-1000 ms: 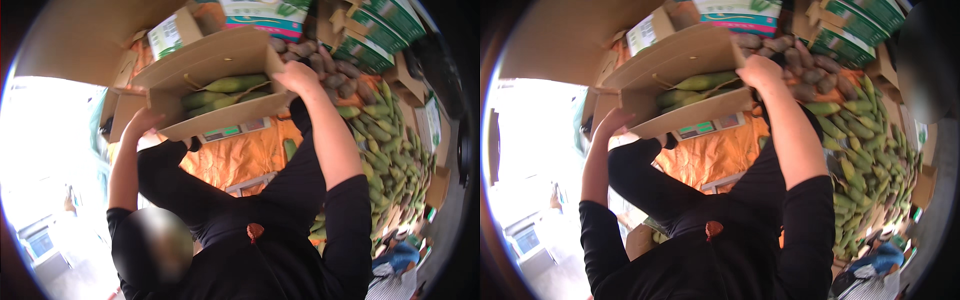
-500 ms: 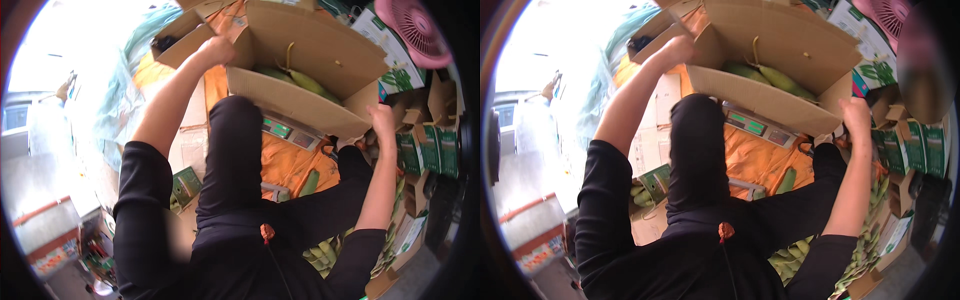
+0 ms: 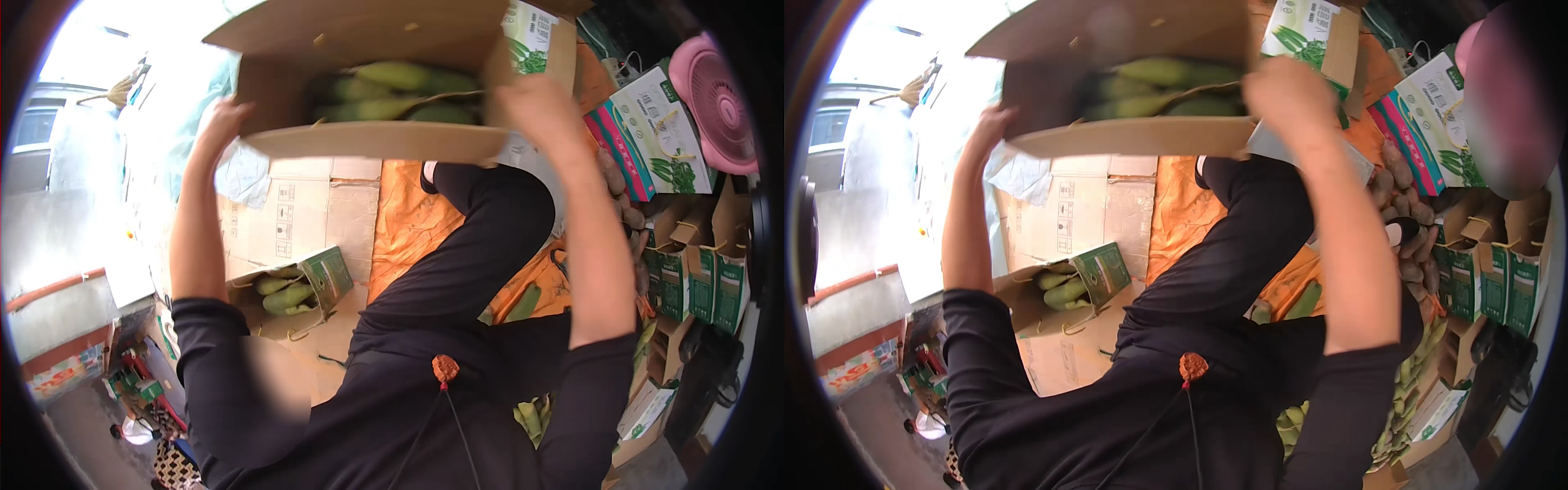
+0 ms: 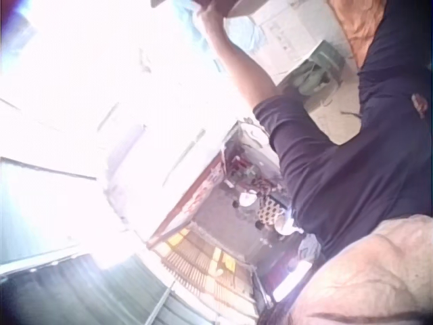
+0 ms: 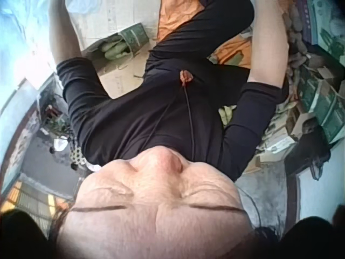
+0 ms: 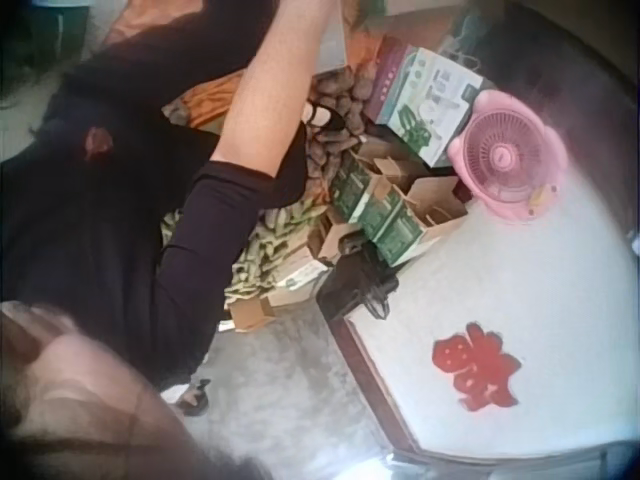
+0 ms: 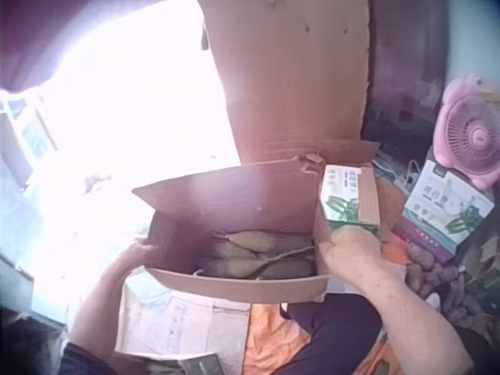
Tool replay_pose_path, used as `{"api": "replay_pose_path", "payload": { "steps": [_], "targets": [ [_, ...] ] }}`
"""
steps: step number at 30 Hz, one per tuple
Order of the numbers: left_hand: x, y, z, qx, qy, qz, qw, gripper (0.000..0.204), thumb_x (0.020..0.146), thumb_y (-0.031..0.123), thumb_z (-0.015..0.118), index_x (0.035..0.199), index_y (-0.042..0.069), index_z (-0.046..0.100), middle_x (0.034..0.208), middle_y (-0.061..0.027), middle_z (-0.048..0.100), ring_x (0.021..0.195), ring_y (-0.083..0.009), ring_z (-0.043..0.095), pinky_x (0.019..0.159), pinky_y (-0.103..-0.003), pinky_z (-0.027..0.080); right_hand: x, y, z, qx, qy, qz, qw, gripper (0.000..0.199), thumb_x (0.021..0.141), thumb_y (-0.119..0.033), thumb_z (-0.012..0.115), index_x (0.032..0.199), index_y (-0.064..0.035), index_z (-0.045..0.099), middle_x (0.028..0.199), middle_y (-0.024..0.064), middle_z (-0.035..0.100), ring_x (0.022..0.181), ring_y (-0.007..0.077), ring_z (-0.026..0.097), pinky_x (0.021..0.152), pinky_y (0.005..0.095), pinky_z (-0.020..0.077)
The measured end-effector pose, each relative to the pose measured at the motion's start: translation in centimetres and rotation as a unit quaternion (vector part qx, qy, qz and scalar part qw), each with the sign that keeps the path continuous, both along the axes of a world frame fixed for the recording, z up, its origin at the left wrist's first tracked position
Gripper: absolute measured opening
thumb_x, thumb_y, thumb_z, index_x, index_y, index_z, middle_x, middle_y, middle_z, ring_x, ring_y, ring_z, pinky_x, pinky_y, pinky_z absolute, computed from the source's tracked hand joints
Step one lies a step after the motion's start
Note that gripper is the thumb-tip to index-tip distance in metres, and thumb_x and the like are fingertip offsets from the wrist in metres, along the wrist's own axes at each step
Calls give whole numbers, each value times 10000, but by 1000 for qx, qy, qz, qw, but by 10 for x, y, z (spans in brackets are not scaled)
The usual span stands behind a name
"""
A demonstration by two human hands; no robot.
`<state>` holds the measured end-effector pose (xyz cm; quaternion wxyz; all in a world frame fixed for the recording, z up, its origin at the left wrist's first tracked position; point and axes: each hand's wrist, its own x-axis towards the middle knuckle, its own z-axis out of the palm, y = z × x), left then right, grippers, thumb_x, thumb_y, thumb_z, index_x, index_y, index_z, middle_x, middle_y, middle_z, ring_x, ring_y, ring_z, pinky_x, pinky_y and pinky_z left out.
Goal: Sort and pack large green vegetables into cardboard boxes.
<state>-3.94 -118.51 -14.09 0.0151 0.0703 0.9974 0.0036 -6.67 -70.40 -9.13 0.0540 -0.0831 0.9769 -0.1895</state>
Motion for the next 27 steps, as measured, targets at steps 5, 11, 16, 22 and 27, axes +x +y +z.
{"api": "replay_pose_path", "payload": {
  "steps": [5, 11, 16, 22, 27],
  "targets": [
    [116, -178, -53, -104, -29, 19, 994, 334, 794, 29, 516, 1086, 131, 642, 937, -132, 605, 861, -300, 573, 767, -419, 462, 31, -128, -67, -78, -114, 32, 990, 182, 734, -154, 577, 793, -39, 704, 826, 179, 681, 779, 315, 679, 666, 428, 530],
    [253, -261, -111, -189, -124, 92, 970, 165, 796, 61, 584, 851, 100, 734, 777, -175, 649, 735, -312, 635, 670, -415, 513, 113, -232, -163, -97, -278, 73, 953, 203, 789, -139, 566, 904, -28, 693, 918, 169, 685, 909, 308, 667, 771, 410, 527],
    [364, -304, -182, -188, -262, 272, 907, 244, 794, 304, 627, 932, 127, 722, 867, -163, 683, 844, -298, 655, 758, -421, 516, 145, -241, -185, -134, -329, 116, 928, 274, 837, -252, 548, 910, -31, 691, 939, 174, 673, 893, 316, 659, 735, 425, 527],
    [375, -286, -134, -151, -347, 508, 774, 381, 825, 373, 627, 846, -3, 682, 994, -199, 663, 885, -327, 662, 736, -458, 522, 99, -177, -99, -288, -129, 215, 924, 289, 886, -284, 527, 842, -32, 659, 802, 155, 662, 743, 290, 645, 667, 384, 496],
    [245, 9, 5, -7, -135, 292, 947, 241, 887, 295, 551, 951, 93, 667, 894, -167, 659, 839, -333, 643, 726, -425, 491, 84, -103, -41, -447, -177, 108, 870, 163, 915, -99, 525, 898, 15, 640, 785, 53, 639, 724, 106, 599, 657, 245, 485]
  ]
}}
